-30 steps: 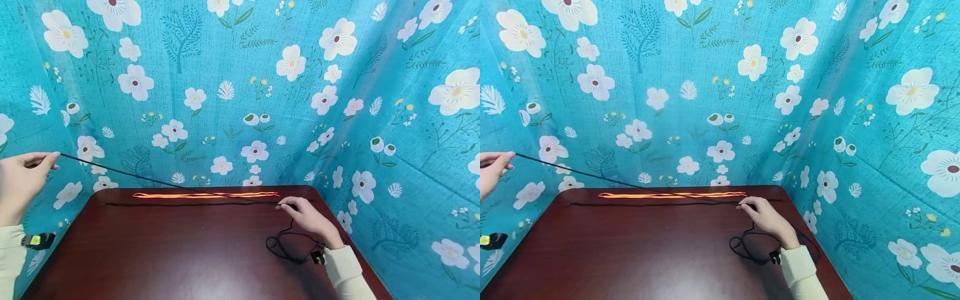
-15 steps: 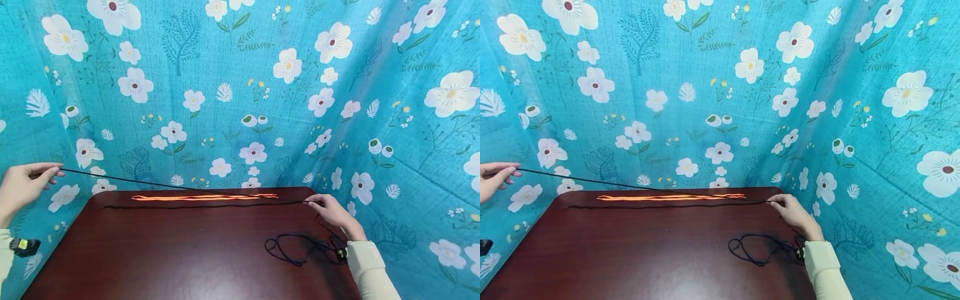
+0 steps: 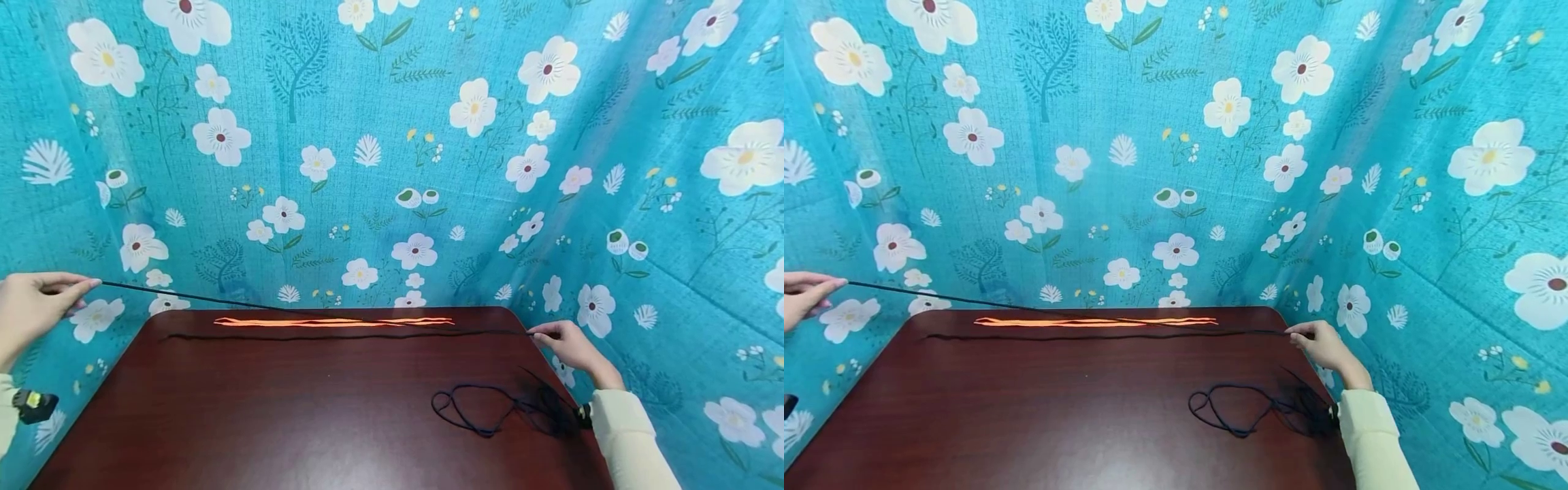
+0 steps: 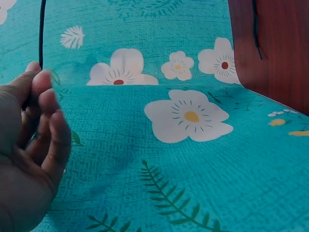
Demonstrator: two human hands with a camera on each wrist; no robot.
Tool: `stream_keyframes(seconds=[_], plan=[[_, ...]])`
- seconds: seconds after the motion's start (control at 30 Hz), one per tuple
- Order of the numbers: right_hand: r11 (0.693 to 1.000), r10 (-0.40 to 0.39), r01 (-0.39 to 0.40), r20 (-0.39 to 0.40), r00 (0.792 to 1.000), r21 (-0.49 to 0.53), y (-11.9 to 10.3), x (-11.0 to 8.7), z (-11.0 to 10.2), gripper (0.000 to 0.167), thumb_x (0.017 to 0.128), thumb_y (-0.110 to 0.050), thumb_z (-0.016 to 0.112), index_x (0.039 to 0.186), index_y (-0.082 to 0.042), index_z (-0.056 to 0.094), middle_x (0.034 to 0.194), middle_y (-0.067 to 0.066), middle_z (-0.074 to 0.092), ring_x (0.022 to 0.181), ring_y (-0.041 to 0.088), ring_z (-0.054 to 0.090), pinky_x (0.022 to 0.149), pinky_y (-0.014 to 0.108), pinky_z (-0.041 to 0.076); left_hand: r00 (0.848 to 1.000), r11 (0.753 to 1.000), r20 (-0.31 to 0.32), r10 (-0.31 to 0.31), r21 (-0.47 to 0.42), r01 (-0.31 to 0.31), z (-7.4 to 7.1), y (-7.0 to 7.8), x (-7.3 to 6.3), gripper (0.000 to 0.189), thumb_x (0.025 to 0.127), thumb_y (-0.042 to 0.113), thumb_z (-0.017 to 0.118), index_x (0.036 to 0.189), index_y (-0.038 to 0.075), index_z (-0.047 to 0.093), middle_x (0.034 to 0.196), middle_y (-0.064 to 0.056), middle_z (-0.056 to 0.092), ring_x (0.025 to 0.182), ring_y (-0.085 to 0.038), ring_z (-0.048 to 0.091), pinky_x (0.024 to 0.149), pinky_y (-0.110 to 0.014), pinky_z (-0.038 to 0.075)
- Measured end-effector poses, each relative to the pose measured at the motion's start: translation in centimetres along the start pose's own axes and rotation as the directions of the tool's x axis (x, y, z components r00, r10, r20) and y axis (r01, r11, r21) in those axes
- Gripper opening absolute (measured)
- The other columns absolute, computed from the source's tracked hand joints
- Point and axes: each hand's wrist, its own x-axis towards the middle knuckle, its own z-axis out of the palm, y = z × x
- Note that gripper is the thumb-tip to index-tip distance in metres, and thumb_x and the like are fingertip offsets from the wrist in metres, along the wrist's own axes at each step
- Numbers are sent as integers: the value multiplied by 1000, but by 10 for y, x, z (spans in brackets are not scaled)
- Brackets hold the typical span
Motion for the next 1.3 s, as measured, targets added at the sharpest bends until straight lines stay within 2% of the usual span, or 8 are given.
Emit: stream_keyframes(seconds=[0.23, 0.37, 0.47, 0.73, 0.87, 0.97, 1.13, 1.3], plan=[[992, 98, -106, -104, 990, -74, 17, 2, -5, 29, 101, -24, 66, 103, 2, 77, 74, 5, 69, 55, 11, 49, 50, 30, 43, 986, 992, 139, 90, 78, -102, 2, -4, -5, 36, 110, 11, 42, 121, -18, 61, 89, -30, 69, 58, -4, 55, 46, -32, 43], [992, 77, -88, -115, 990, -93, 23, 3, -6, 30, 105, -16, 57, 113, 9, 72, 82, 9, 70, 58, 11, 49, 52, 31, 43, 961, 985, 233, 150, 51, -166, 5, -8, -7, 33, 109, 0, 34, 123, -20, 56, 95, -35, 67, 61, -3, 57, 45, -34, 40], [994, 53, -63, -106, 993, -94, 27, 3, -5, 29, 106, -7, 51, 119, 13, 67, 92, 16, 71, 61, 13, 52, 52, 32, 44, 951, 984, 268, 156, 40, -173, 7, -10, -7, 33, 108, -2, 33, 125, -22, 53, 100, -38, 66, 62, -1, 57, 43, -34, 37], [983, 109, -131, -163, 980, -126, 41, 5, -2, 23, 99, -12, 65, 104, 9, 73, 88, 18, 74, 70, 22, 65, 55, 32, 51, 977, 990, 193, 93, 84, -111, 8, -7, -9, 35, 107, 10, 51, 114, -22, 62, 88, -30, 72, 57, -8, 63, 50, -29, 49], [971, 141, -177, -214, 967, -159, 49, 4, -1, 23, 96, -16, 71, 95, 6, 75, 84, 16, 73, 66, 20, 62, 54, 35, 50, 987, 988, 151, 56, 134, -76, 9, -7, -11, 35, 103, 16, 61, 103, -18, 69, 77, -22, 73, 58, -17, 63, 52, -35, 46], [968, 134, -179, -238, 962, -175, 56, 4, -1, 21, 96, -11, 69, 99, 9, 74, 89, 24, 73, 68, 22, 62, 55, 36, 51, 992, 984, 116, 58, 161, -76, 10, -8, -10, 33, 99, 17, 67, 97, -16, 70, 71, -19, 72, 59, -17, 60, 51, -34, 44], [967, 140, -180, -214, 967, -178, 68, 9, 0, 20, 97, 2, 61, 107, 16, 69, 102, 36, 69, 75, 28, 62, 60, 38, 52, 987, 979, 125, 103, 164, -123, 17, -13, -6, 24, 100, 4, 61, 100, -19, 67, 80, -28, 71, 62, -25, 64, 46, -29, 40], [952, 199, -235, -189, 962, -194, 79, 14, 1, 20, 98, -4, 64, 101, 15, 71, 92, 29, 71, 74, 27, 66, 63, 43, 57, 979, 979, 151, 138, 128, -158, 26, -21, -4, 20, 98, -9, 50, 106, -20, 64, 92, -36, 68, 71, -40, 65, 43, -32, 37]])
